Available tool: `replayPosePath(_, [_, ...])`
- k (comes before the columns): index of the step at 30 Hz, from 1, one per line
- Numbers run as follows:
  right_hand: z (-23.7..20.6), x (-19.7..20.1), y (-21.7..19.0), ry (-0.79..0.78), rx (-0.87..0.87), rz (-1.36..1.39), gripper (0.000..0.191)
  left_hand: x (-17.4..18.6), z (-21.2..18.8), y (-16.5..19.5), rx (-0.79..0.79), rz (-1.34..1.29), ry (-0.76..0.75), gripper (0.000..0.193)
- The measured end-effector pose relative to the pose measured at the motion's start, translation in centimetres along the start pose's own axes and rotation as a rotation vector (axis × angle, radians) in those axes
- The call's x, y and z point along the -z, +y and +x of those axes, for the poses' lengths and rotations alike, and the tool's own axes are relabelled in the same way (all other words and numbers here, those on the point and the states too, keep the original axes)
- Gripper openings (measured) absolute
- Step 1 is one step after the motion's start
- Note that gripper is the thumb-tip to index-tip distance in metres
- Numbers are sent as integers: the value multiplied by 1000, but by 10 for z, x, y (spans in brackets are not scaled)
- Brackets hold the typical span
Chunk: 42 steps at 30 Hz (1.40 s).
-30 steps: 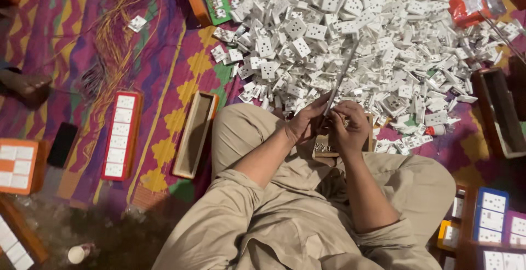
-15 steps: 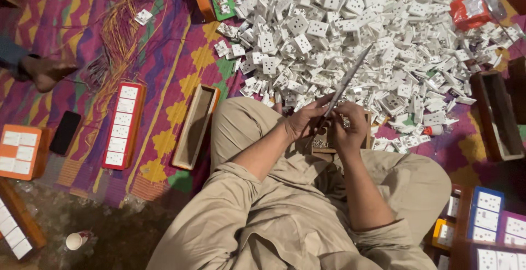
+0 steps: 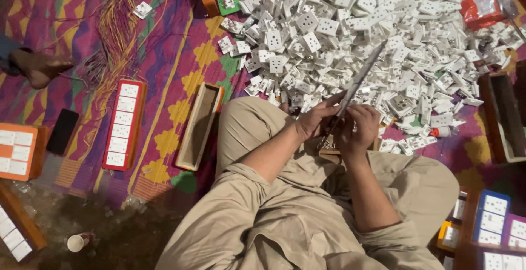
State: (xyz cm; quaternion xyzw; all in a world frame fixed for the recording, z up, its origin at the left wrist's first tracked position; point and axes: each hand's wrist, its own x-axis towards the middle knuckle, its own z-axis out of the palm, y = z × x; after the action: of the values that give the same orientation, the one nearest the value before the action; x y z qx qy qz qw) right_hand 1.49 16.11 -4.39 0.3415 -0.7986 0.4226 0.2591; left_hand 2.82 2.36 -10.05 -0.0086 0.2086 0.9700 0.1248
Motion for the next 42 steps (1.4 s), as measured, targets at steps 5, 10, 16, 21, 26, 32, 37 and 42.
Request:
replayPosePath(5, [-3,1,1,-29,-26,42,21,1,4,1,6,-23,-6,72])
replayPosePath(10, [-3,-2,3,-15,5,12,18,5,2,-1,72,-14,-2,71])
replayPosePath(16, [-9,-4,13,63,-172,-29,18,16,11,-9,22,76,56,67])
replayPosePath(21, [-14,-1,7,85,41,136,31,23,6,-11,-3,-54,-54,63])
replayPosePath(26, [-6,4,1,126,8,79,31,22,4,-12,16,-23,-103,65])
replayPosePath(32, [-12,0,7,88,-115,236,27,24,5,-13,-10,-90,-159,65])
replayPosePath(37, [-16,2,16,49,61,-9,30,23,4,-10,14,-97,-133,62])
replayPosePath(42, [-17,8,10,74,-18,-4,28,18,6,-8,20,-9,6,65])
